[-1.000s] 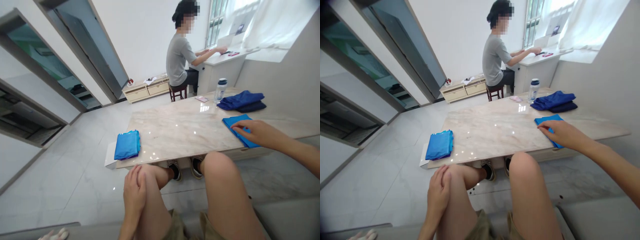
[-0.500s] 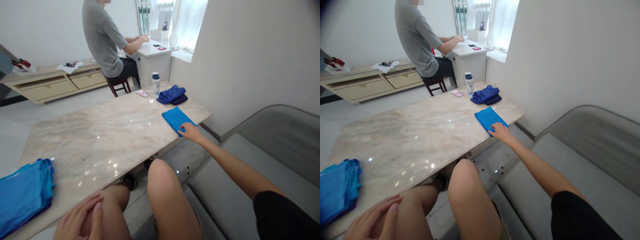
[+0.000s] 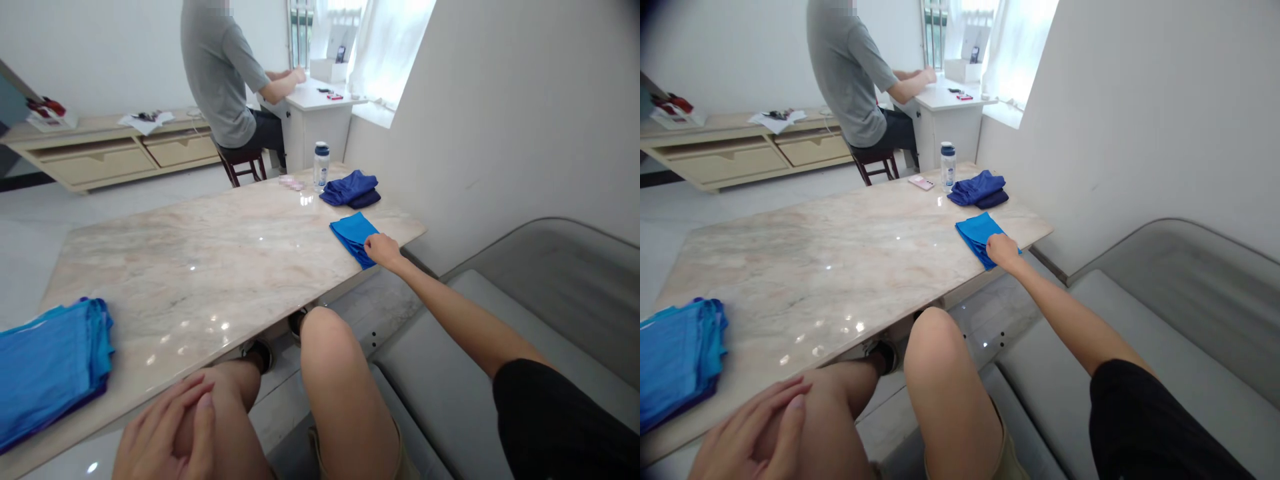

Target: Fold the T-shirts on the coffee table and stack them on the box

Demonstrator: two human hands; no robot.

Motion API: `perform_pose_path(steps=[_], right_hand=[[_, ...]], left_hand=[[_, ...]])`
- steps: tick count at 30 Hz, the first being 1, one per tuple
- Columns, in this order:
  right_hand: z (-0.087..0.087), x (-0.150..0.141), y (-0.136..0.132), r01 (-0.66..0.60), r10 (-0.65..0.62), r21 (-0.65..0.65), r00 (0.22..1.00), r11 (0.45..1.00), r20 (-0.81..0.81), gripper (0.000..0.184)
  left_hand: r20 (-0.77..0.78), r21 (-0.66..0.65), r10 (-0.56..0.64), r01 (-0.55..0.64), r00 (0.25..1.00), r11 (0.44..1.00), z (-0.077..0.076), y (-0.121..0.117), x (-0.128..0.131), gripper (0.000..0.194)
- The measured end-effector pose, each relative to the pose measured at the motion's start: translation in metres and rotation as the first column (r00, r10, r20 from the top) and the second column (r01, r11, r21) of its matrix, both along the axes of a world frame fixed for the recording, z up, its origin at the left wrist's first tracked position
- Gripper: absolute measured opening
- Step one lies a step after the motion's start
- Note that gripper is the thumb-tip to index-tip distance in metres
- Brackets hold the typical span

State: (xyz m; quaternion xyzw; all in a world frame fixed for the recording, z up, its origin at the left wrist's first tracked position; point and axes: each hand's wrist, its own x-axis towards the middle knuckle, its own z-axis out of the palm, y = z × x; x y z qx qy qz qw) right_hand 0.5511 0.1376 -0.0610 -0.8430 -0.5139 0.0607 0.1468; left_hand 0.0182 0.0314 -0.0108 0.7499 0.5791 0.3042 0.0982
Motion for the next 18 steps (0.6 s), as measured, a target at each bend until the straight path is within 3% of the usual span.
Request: perform_pose_path(steps=[4,8,10,13,16,18], right_hand=[[0.058,-0.002,0.013,0.035,-0.040,0.154,0.999,0.988,0.028,0.033],[0.136,-0.013,0.034,0.044,-0.052,0.351,0.999,0.935,0.013,0.021],[0.178,-0.022,0.044,0.034,-0.022,0.491,0.999,0.871,-0.030,0.016],[0.239,-0.038,0.057,-0.028,0.096,0.685,0.994,0.728,-0.061,0.015],[0.295,-0.060,0.064,-0.131,0.275,0.792,0.960,0.597,-0.048,0.027],[0.327,-0.082,0.061,-0.188,0.405,0.818,0.912,0.544,-0.060,0.036]], left_hand=[[-0.028,0.014,0.032,-0.031,0.999,0.999,0.007,-0.005,0.005,0.041],[-0.058,0.046,0.040,-0.037,0.998,0.998,0.008,-0.011,0.009,0.044],[-0.063,0.056,0.035,-0.032,0.997,0.998,0.011,-0.016,0.014,0.044],[-0.048,0.072,0.013,-0.010,0.999,0.997,0.016,-0.022,0.021,0.044],[-0.008,0.049,0.002,-0.002,1.000,0.999,0.020,-0.024,0.024,0.043],[0.060,-0.005,0.003,-0.003,0.998,1.000,0.023,-0.019,0.024,0.043]])
